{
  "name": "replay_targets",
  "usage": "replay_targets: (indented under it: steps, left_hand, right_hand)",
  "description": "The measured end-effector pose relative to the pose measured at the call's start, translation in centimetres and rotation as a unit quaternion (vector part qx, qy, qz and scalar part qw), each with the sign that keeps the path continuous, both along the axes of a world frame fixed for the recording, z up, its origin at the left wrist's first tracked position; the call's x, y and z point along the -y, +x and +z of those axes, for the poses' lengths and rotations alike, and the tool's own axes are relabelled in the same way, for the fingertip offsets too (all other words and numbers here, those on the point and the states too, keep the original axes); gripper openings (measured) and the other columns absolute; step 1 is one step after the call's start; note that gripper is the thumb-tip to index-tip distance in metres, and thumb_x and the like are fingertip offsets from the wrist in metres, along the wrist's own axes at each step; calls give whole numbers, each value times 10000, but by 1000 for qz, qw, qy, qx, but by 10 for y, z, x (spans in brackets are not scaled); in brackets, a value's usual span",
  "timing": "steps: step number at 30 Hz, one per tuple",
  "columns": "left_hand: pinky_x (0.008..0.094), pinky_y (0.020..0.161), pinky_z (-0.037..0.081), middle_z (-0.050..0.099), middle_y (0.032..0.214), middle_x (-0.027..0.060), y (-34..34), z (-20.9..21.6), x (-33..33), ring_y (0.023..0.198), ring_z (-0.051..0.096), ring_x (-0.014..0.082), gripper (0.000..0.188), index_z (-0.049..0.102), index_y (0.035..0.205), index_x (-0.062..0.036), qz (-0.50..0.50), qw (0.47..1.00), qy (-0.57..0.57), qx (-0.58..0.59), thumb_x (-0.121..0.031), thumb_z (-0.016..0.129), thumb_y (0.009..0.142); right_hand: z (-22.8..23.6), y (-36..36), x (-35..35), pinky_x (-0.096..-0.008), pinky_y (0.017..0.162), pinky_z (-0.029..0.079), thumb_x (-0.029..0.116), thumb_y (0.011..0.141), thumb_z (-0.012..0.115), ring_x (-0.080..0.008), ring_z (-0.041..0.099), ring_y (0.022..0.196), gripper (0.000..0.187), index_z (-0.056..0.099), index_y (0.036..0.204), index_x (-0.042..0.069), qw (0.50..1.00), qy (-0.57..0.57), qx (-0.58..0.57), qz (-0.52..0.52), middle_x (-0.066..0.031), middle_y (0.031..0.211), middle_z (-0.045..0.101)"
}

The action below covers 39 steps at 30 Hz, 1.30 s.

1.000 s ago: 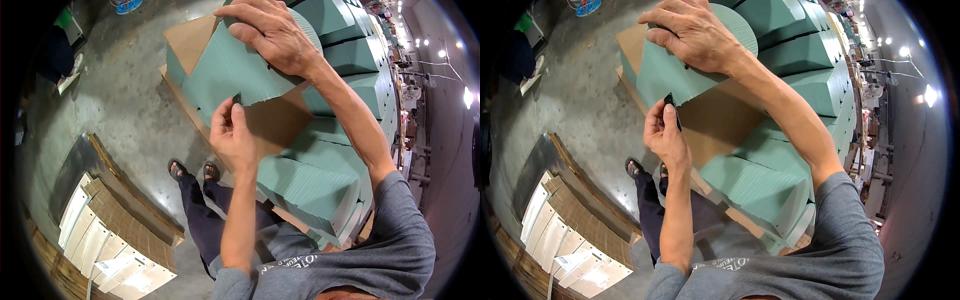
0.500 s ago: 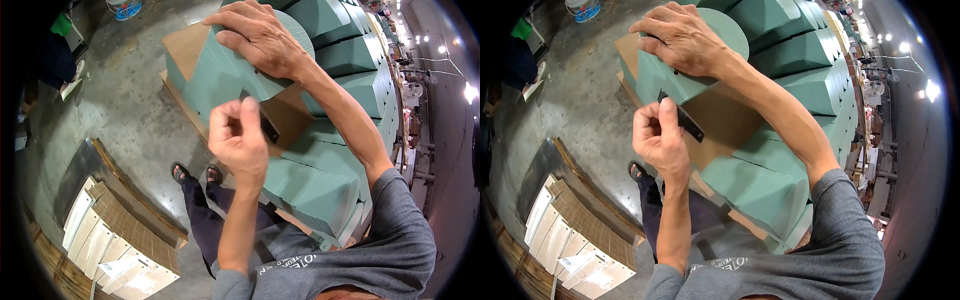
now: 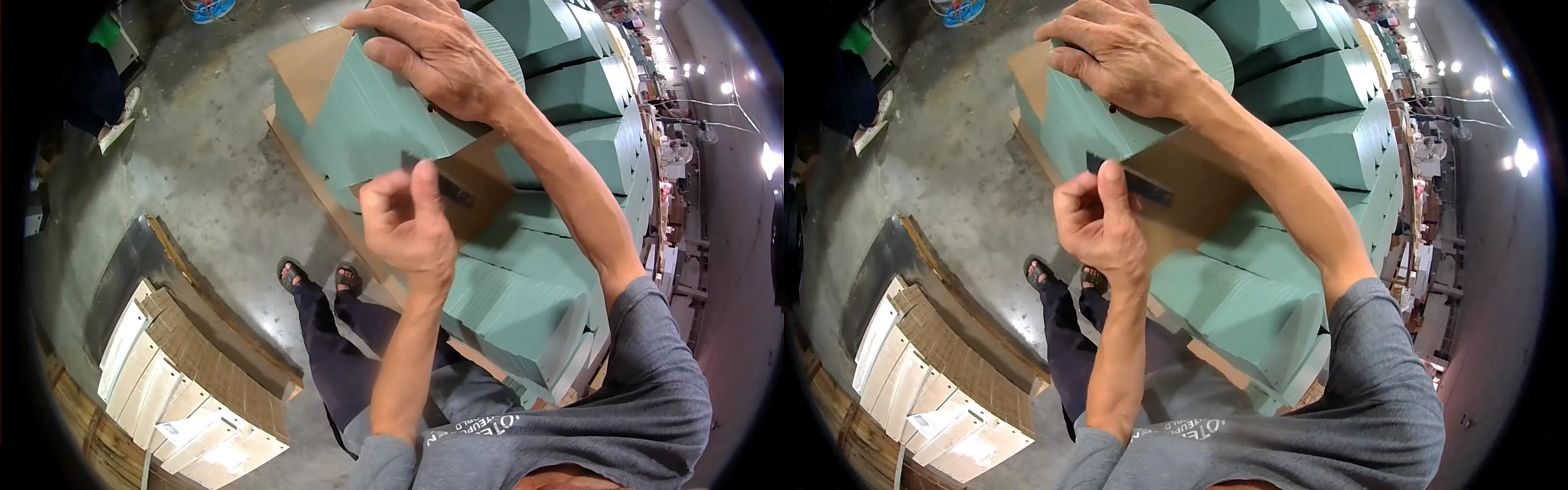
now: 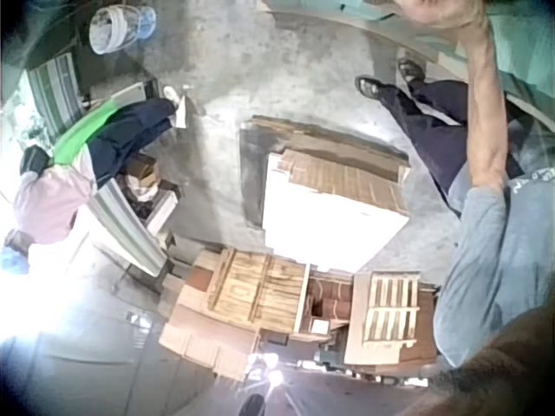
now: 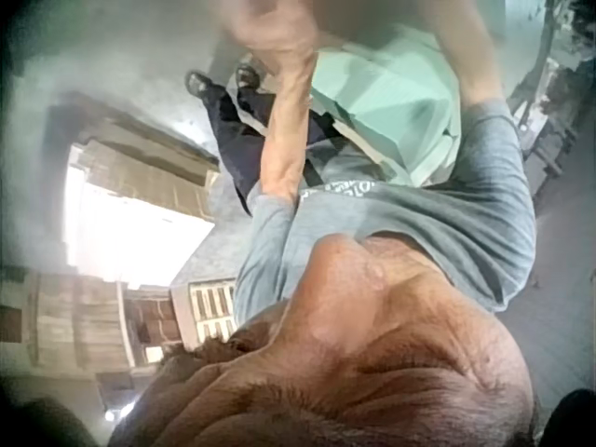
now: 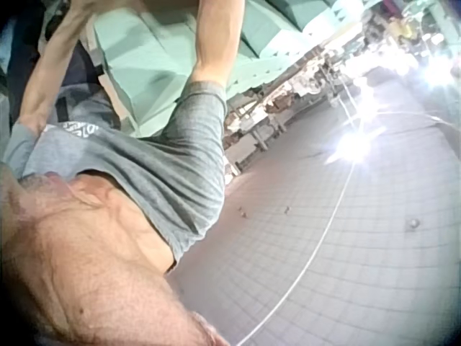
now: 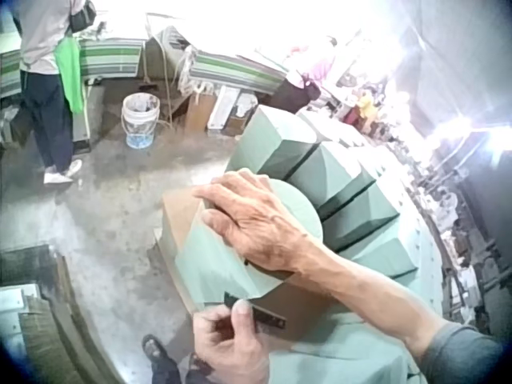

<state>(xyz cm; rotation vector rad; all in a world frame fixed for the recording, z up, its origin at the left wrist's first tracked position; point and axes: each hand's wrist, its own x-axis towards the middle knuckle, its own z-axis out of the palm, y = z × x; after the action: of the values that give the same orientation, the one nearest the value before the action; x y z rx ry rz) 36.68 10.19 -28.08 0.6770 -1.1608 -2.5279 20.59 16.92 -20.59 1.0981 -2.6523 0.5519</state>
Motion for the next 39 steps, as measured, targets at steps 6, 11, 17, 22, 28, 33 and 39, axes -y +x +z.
replay_targets:
  steps: [6, 11, 17, 22, 28, 33, 39]
  left_hand:
    - [217, 526, 447, 569, 728, -4, -11, -64, 7, 590, 519, 63, 180, 559, 941, -33, 16, 1000, -17, 16, -121, 714, 969]
    - [243, 549, 484, 614, 774, 39, 1, -97, -10, 596, 569, 102, 242, 561, 949, -29, 15, 997, -22, 76, -215, 711, 983]
    - [234, 547, 456, 578, 756, 11, -11, -52, -10, 593, 541, 85, 257, 558, 947, -33, 13, 1000, -11, 2, -214, 740, 963]
    - [240, 553, 454, 574, 745, 9, 27, -190, 3, 608, 537, 83, 243, 563, 912, -22, 29, 977, -130, 164, -201, 716, 971]
    - [239, 557, 438, 569, 752, -1, 51, -132, 25, 627, 506, 69, 227, 596, 907, -11, -64, 977, -138, 151, -193, 720, 963]
    - [224, 541, 420, 567, 764, -6, 80, -119, 96, 627, 507, 62, 190, 598, 904, -24, -150, 962, -163, 158, -165, 707, 968]
    - [234, 524, 416, 574, 708, 14, 104, -95, 214, 577, 506, 76, 158, 586, 880, -8, -124, 950, -191, 212, -114, 672, 959]
  right_hand:
    - [0, -2, 4, -447, 1003, 395, 255, 995, 571, -342, 540, 1106, 322, 617, 1250, 63, 1000, 11, 17, 5, -153, 1162, 601]
    - [4, -6, -2, -435, 1022, 377, 325, 1016, 539, -345, 531, 1152, 378, 615, 1281, 66, 999, 45, 5, -5, -162, 1206, 597]
    - [2, 0, -5, -441, 1029, 373, 327, 1021, 533, -338, 529, 1151, 378, 614, 1283, 67, 999, 41, 21, -17, -152, 1204, 595]
    - [-1, -2, 2, -451, 1056, 366, 296, 1010, 544, -338, 524, 1175, 374, 608, 1303, 74, 999, 31, 22, -16, -154, 1242, 598]
    - [-12, -1, -7, -451, 1071, 371, 312, 1029, 532, -264, 562, 1182, 312, 657, 1269, 156, 997, 40, -58, -31, -74, 1232, 648]
    - [-10, -2, -4, -441, 1073, 364, 306, 1022, 537, -267, 547, 1211, 338, 638, 1296, 135, 998, 35, -34, -34, -72, 1272, 632]
    - [3, 0, -9, -491, 1160, 329, 300, 1032, 514, -351, 458, 1342, 460, 510, 1449, 106, 999, 46, 10, -23, -146, 1461, 514]
